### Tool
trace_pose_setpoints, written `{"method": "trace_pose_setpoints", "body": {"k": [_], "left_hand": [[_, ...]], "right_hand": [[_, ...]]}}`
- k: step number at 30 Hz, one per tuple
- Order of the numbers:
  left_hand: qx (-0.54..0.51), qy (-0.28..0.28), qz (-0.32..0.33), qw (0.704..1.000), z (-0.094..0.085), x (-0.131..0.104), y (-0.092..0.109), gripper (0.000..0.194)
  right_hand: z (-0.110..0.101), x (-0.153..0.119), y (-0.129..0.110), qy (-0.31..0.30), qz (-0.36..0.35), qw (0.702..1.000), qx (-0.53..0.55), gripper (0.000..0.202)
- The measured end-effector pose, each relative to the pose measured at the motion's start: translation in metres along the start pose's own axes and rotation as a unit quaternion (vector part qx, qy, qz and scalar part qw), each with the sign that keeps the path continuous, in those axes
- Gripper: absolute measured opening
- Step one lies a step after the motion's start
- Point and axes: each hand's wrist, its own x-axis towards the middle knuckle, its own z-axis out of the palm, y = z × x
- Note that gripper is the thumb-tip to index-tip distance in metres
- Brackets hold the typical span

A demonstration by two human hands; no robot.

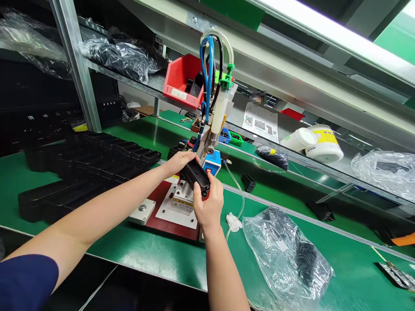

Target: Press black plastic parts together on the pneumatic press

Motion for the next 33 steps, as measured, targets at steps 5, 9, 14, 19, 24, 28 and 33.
{"method": "trace_pose_setpoints", "body": {"k": [5,9,14,19,24,28,33], "left_hand": [[-0.014,-0.011,0.006,1.0,0.0,0.003,-0.004,0.043],[-0.02,-0.027,0.019,0.999,0.0,0.008,-0.009,0.044],[-0.036,-0.026,0.037,0.998,0.001,0.008,-0.015,0.045],[-0.044,-0.032,0.049,0.997,0.0,0.003,-0.015,0.043],[-0.032,-0.01,0.062,0.998,0.0,0.0,-0.016,0.043],[0.016,-0.016,0.043,0.999,-0.001,-0.001,-0.015,0.047],[0.055,-0.024,0.089,0.994,-0.01,0.003,-0.004,0.039]], "right_hand": [[0.009,0.005,-0.007,0.042,-0.044,0.998,-0.003,0.025],[0.019,0.003,-0.006,0.081,-0.056,0.995,-0.001,0.021],[0.022,-0.003,-0.002,0.095,-0.069,0.993,-0.013,0.015],[0.019,-0.003,0.004,0.064,-0.085,0.994,-0.013,0.01],[0.021,-0.006,0.009,0.069,-0.087,0.994,0.002,0.01],[0.02,-0.006,0.009,0.068,-0.077,0.995,0.012,0.011],[0.006,0.007,0.0,0.009,-0.109,0.992,-0.061,0.014]]}}
